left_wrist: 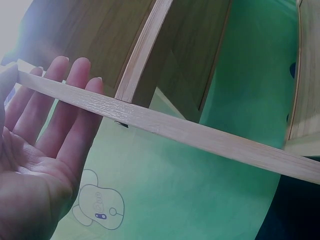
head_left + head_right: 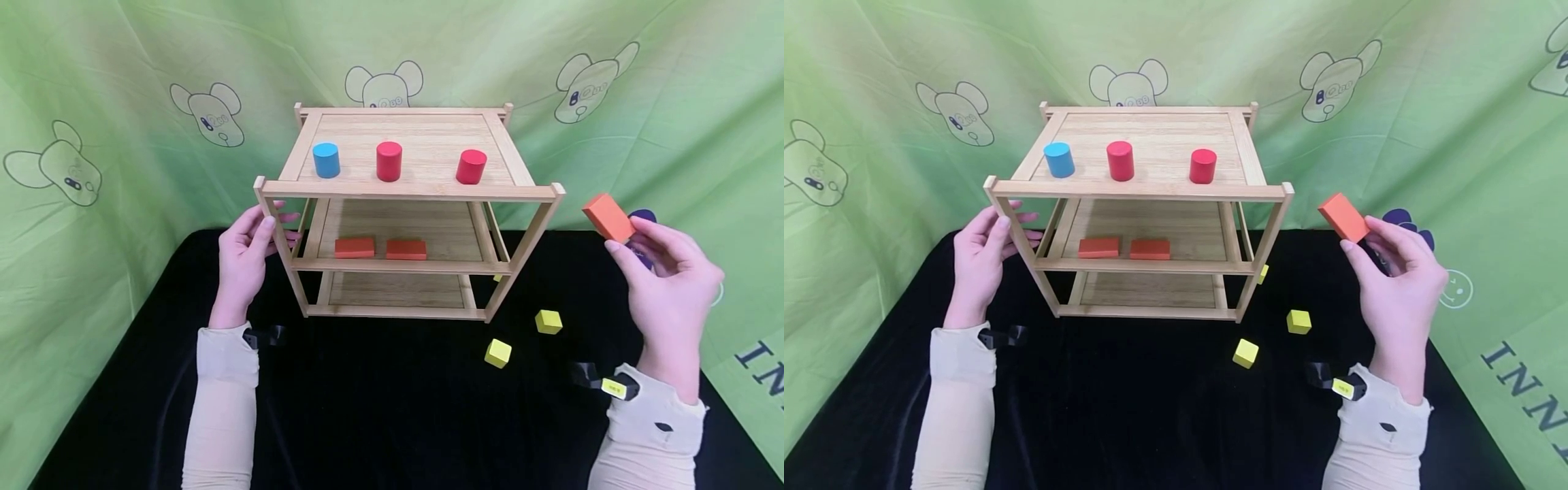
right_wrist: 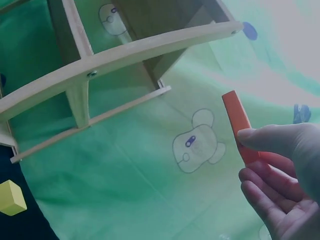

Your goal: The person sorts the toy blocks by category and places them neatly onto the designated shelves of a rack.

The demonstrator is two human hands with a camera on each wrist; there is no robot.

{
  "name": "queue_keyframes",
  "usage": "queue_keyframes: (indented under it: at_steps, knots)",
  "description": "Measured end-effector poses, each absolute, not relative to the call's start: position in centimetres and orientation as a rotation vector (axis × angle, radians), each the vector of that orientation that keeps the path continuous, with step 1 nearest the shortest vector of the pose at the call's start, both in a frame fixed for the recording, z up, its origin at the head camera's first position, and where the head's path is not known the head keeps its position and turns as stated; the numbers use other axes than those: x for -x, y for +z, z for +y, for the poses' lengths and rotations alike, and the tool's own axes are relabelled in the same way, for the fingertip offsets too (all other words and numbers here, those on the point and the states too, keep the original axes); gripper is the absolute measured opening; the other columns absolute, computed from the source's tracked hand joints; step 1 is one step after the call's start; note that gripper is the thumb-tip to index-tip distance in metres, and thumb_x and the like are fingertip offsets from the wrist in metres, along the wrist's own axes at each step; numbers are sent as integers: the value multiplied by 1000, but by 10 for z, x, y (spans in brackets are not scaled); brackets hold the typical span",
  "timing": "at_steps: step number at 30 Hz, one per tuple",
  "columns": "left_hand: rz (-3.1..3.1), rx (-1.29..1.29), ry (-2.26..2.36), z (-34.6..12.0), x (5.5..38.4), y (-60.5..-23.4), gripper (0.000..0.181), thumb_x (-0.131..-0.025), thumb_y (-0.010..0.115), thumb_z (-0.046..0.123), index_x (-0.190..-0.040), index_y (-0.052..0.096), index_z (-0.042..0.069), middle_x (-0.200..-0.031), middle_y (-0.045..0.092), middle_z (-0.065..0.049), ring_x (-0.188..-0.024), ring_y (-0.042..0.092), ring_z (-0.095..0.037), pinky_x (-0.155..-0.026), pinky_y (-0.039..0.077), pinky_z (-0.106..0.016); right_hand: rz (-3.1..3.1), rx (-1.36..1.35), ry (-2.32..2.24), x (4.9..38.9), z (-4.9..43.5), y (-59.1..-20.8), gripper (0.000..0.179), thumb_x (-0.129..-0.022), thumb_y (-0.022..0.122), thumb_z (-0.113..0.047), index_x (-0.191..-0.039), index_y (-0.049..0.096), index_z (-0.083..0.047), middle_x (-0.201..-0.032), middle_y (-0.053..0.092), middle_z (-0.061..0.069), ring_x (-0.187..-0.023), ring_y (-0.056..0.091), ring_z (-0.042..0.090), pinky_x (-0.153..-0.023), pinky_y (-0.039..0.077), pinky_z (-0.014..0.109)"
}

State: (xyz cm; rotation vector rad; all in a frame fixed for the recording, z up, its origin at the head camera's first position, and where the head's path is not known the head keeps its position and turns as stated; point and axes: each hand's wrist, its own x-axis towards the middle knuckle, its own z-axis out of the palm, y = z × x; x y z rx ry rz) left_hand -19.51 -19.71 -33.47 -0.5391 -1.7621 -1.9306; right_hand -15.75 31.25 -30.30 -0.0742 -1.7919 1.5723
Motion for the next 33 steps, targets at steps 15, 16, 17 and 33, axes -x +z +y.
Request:
queue_keyframes:
  at_steps: [15, 16, 17, 33]
  knots:
    - [-1754, 535, -1929, -196, 196, -334, 29, -107, 54, 13, -129, 65, -4, -109, 73, -19, -85, 74, -35, -79, 61, -44, -1554, -59, 1671, 146, 299, -291, 41, -71, 82, 19, -111, 70, 17, -109, 69, 17, -93, 69, 23, -93, 54, 24]
    - [-1755, 534, -1930, -196, 196, -334, 30, -107, 54, 13, -129, 64, -4, -109, 73, -19, -85, 74, -35, -79, 61, -43, -1540, -66, 1676, 146, 299, -290, 41, -71, 82, 20, -110, 70, 17, -109, 68, 19, -92, 70, 23, -93, 54, 24]
    - [-1754, 533, -1931, -196, 196, -334, 30, -107, 54, 13, -129, 64, -4, -109, 73, -19, -85, 74, -33, -79, 61, -43, -1522, -73, 1688, 145, 298, -290, 41, -70, 82, 20, -110, 70, 17, -109, 68, 20, -92, 70, 24, -93, 54, 24]
    - [-1769, 532, -1937, -197, 195, -335, 29, -107, 55, 15, -129, 66, 0, -111, 73, -17, -87, 74, -31, -80, 61, -38, -1388, -260, 1709, 134, 285, -283, 43, -66, 82, 25, -106, 66, 24, -108, 64, 31, -91, 70, 30, -94, 55, 32]
